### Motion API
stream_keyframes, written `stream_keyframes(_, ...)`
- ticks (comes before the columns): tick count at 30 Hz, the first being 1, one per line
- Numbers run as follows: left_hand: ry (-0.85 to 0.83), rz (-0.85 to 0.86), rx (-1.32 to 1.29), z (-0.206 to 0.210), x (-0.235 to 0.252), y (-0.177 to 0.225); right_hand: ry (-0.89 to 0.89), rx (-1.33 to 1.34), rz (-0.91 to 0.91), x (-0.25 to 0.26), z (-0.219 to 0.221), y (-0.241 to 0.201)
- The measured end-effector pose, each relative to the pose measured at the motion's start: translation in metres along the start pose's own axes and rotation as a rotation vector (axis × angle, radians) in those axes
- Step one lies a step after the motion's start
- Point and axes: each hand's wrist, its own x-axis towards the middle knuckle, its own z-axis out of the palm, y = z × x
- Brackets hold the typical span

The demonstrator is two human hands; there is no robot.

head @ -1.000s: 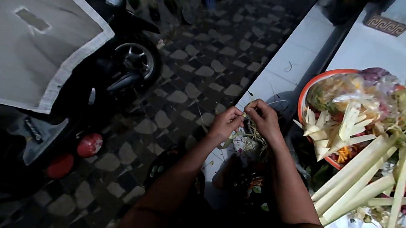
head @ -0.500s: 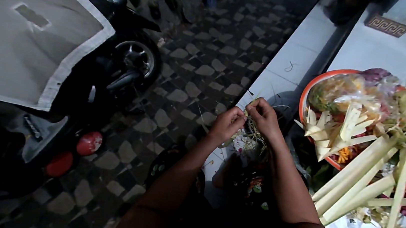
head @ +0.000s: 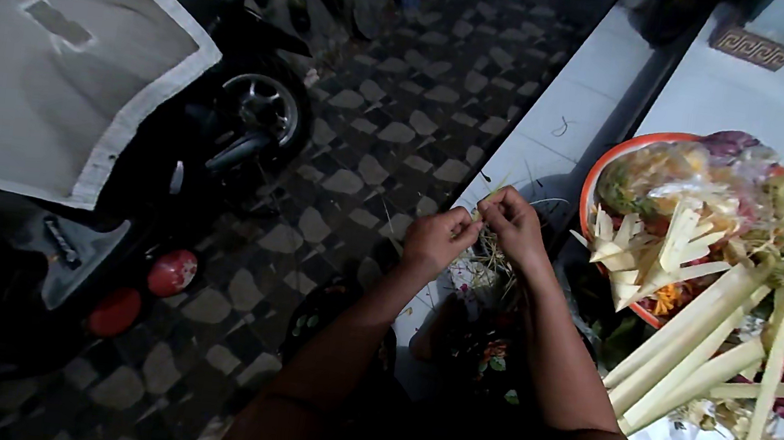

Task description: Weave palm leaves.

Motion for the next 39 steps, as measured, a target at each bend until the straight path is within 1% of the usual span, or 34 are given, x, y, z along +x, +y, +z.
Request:
stream_keyframes(3, -0.027, -0.01, 0.002, -0.001, 0.0, 0.001, 0.014, -0.029, -0.01, -0.003, 0.001, -0.003)
stream_keyframes(7, -0.017, 0.002, 0.046, -0.001, -0.002, 0.004, 0.025, -0.1, 0.014, -0.007, 0.003, -0.008)
stream_keyframes(11, -0.006, 0.003, 0.11, -0.001, -0.003, 0.009, 0.026, -0.132, -0.001, -0.006, 0.003, -0.007)
stream_keyframes(20, 0.041, 0.086, 0.201, 0.005, -0.005, 0.008, 0.081, -0.16, -0.075, -0.003, 0.004, -0.002)
stream_keyframes(31, 0.006, 0.048, 0.214, 0.004, -0.004, 0.007, 0.101, -0.193, -0.088, -0.003, 0.005, -0.001)
stream_keyframes(36, 0.014, 0.066, 0.225, 0.004, -0.005, 0.008, 0.114, -0.217, -0.101, -0.004, 0.005, -0.001)
stream_keyframes(39, -0.029, 0.021, 0.2, 0.004, -0.003, 0.008, 0.124, -0.219, -0.109, -0.002, 0.008, 0.005)
